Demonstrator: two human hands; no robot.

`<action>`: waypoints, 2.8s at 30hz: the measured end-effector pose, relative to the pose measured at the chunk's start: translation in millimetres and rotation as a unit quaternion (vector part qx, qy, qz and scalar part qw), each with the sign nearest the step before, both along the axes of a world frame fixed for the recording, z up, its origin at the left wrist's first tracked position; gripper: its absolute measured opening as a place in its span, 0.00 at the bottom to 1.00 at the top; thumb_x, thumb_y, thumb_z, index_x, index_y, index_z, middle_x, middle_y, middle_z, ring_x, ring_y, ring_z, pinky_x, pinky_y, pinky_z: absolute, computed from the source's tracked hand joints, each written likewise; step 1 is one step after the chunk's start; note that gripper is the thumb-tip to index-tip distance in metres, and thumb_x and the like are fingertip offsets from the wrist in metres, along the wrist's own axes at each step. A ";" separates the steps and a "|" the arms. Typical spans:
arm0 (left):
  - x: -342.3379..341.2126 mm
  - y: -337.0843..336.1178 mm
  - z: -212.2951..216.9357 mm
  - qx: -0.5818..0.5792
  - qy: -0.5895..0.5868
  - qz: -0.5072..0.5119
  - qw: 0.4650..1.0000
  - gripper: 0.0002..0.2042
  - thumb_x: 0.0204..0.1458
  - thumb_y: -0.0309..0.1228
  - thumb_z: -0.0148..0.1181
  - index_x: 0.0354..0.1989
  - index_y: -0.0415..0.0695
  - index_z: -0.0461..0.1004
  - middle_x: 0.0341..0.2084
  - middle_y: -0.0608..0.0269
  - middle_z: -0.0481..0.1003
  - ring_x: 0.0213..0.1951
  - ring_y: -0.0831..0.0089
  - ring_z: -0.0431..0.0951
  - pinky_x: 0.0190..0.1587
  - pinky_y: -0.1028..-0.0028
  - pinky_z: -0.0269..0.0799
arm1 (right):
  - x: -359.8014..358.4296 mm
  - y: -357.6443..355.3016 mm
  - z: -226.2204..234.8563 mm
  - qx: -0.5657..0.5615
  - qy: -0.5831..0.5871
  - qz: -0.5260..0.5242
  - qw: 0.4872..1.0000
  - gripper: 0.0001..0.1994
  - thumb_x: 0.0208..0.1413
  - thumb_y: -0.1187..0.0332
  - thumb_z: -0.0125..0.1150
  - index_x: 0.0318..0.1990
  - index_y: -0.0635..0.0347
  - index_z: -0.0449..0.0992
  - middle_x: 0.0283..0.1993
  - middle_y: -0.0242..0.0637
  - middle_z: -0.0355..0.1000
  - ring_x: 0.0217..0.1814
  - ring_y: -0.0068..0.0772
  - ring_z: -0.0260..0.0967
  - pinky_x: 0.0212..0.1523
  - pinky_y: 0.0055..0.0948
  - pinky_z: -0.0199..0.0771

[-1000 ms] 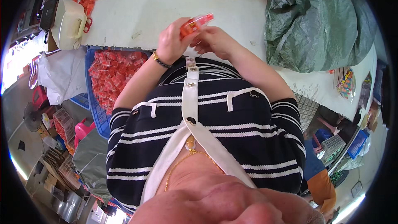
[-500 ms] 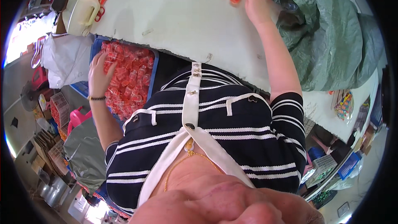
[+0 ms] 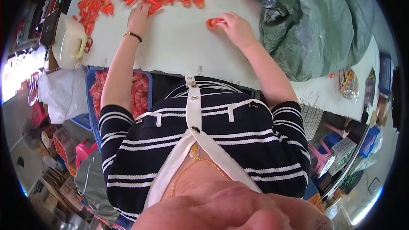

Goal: Sorting and inspecting small red plastic components into various containers on a workbench.

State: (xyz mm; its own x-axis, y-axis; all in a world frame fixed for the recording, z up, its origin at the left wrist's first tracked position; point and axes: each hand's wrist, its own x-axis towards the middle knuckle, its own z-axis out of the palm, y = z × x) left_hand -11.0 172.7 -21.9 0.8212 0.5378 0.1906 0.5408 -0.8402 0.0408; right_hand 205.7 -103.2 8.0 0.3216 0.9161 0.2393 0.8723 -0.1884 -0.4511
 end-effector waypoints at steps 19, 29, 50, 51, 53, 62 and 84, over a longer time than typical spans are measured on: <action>3.9 -160.5 16.1 -0.839 -0.347 0.124 0.401 0.12 0.61 0.38 0.47 0.48 0.45 0.68 0.38 0.65 0.73 0.37 0.75 0.75 0.30 0.79 0.68 | 121.8 17.7 -19.5 -0.003 -0.021 -0.319 0.948 0.18 0.52 0.57 0.59 0.41 0.63 0.74 0.41 0.49 0.74 0.43 0.49 0.72 0.43 0.39 0.72; 0.2 -162.7 41.5 -0.827 -0.301 0.155 0.449 0.15 0.60 0.37 0.49 0.51 0.42 0.69 0.39 0.67 0.74 0.36 0.79 0.76 0.33 0.79 0.67 | 68.9 6.2 -14.3 0.055 0.047 -0.171 0.983 0.18 0.50 0.60 0.63 0.45 0.62 0.72 0.42 0.46 0.74 0.43 0.47 0.72 0.42 0.39 0.72; -3.9 -160.6 11.8 -0.823 -0.201 0.145 0.512 0.17 0.61 0.39 0.49 0.50 0.38 0.71 0.34 0.65 0.75 0.30 0.81 0.78 0.29 0.82 0.68 | -49.1 -10.7 -15.0 0.047 0.319 0.101 0.941 0.18 0.45 0.72 0.67 0.46 0.59 0.74 0.39 0.36 0.71 0.38 0.30 0.72 0.40 0.26 0.74; -2.5 -162.7 11.0 -0.805 -0.197 0.136 0.543 0.16 0.60 0.38 0.50 0.49 0.38 0.71 0.35 0.65 0.75 0.31 0.80 0.78 0.30 0.82 0.68 | -50.8 -10.3 -19.1 0.050 0.334 0.096 0.936 0.17 0.47 0.70 0.66 0.46 0.59 0.74 0.38 0.36 0.72 0.37 0.29 0.72 0.39 0.25 0.74; -1.2 -166.4 10.0 -0.766 -0.189 0.119 0.603 0.15 0.60 0.36 0.51 0.49 0.38 0.70 0.35 0.64 0.75 0.32 0.79 0.78 0.31 0.81 0.70 | -52.8 -9.9 -26.5 0.055 0.365 0.085 0.925 0.15 0.49 0.67 0.65 0.45 0.59 0.75 0.37 0.34 0.73 0.34 0.27 0.72 0.38 0.24 0.73; -27.8 -155.4 22.7 -0.246 -0.236 -0.148 0.929 0.13 0.58 0.31 0.53 0.49 0.41 0.69 0.35 0.62 0.75 0.34 0.75 0.76 0.36 0.78 0.72 | -55.5 19.4 -12.9 -0.185 0.709 0.000 0.681 0.15 0.59 0.56 0.55 0.46 0.57 0.75 0.35 0.27 0.73 0.35 0.21 0.69 0.39 0.21 0.71; -67.3 -113.4 28.3 -0.558 -0.510 0.307 0.578 0.20 0.58 0.42 0.52 0.46 0.34 0.63 0.28 0.57 0.73 0.21 0.74 0.74 0.21 0.78 0.67 | -95.5 101.3 19.1 0.087 0.085 0.274 0.954 0.17 0.45 0.64 0.66 0.42 0.58 0.72 0.36 0.37 0.72 0.39 0.42 0.69 0.40 0.38 0.70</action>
